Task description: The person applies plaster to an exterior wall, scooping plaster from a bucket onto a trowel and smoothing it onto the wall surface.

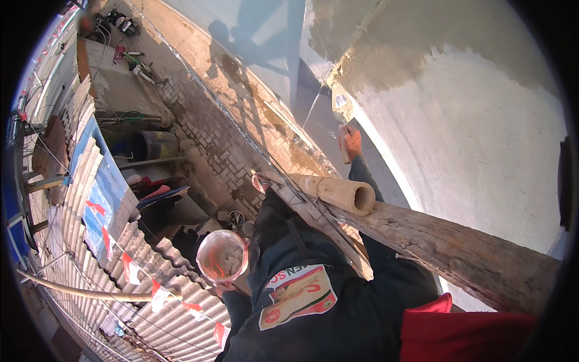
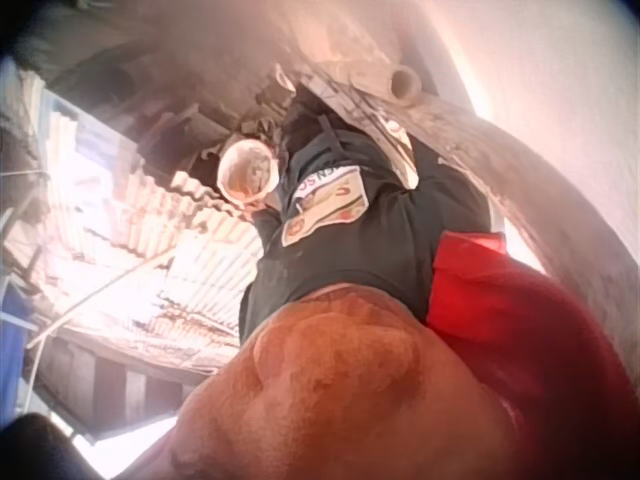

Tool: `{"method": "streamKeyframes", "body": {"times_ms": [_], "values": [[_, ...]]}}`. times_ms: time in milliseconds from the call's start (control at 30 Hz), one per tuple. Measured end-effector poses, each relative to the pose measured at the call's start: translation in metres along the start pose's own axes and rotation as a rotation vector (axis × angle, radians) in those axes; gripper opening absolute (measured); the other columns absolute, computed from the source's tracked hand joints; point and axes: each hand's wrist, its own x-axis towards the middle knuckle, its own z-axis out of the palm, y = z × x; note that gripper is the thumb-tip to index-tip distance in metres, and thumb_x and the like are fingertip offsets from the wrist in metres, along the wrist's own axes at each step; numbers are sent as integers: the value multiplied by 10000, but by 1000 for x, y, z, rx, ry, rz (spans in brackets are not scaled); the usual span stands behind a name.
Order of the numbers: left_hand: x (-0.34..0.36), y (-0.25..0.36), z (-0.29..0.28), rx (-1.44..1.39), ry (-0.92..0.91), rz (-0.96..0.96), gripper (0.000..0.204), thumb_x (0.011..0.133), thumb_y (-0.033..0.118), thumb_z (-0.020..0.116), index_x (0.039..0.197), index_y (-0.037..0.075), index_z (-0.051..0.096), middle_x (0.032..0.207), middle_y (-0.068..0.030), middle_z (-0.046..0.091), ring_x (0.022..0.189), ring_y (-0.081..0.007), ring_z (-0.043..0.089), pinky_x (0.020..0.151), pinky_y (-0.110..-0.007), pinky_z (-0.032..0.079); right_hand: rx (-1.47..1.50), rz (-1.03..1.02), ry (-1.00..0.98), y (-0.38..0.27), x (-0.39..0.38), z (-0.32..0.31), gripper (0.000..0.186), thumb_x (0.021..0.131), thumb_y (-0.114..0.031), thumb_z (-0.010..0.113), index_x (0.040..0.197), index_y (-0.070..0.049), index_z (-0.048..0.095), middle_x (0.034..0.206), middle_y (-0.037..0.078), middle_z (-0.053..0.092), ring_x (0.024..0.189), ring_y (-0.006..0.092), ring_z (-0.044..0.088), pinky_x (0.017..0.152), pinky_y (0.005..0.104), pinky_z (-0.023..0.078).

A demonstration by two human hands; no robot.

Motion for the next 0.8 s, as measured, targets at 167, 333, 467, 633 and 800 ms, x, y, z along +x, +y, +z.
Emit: {"method": "streamKeyframes", "body": {"times_ms": [167,333,467,633,800], "values": [[83,-38,-43,-44,-71,23,184,884,127,529,933,-33,605,834,-63,602,694,-161,568,633,-329,491,39,-28,7,17,-28,-7,340,910,-345,597,854,-11,572,628,38,536,475,111,504,402,276,400],[98,-56,-13,-9,-80,-37,185,879,118,531,939,-41,602,847,-73,604,705,-177,576,640,-336,500,-18,-88,109,44,-44,-20,264,889,-281,601,859,-21,568,612,19,502,497,99,499,408,274,392],[90,-56,-2,-1,-58,-57,185,881,112,529,955,-45,594,867,-81,604,721,-189,584,650,-335,507,-367,-287,153,-1,-47,-17,239,851,-236,600,876,-1,563,644,90,563,522,201,561,474,351,444],[99,-65,8,-17,-46,-72,188,884,104,526,976,-49,584,891,-92,605,741,-204,593,663,-333,517,-798,-369,154,-53,-44,-6,284,788,-242,616,900,19,602,917,258,639,846,422,615,745,477,483],[109,-75,20,-16,-40,-86,193,886,97,524,996,-53,574,915,-103,605,762,-218,602,676,-331,526,-939,-268,159,-67,-16,-5,287,777,-241,619,919,7,610,945,239,642,911,400,624,790,468,497]]}}
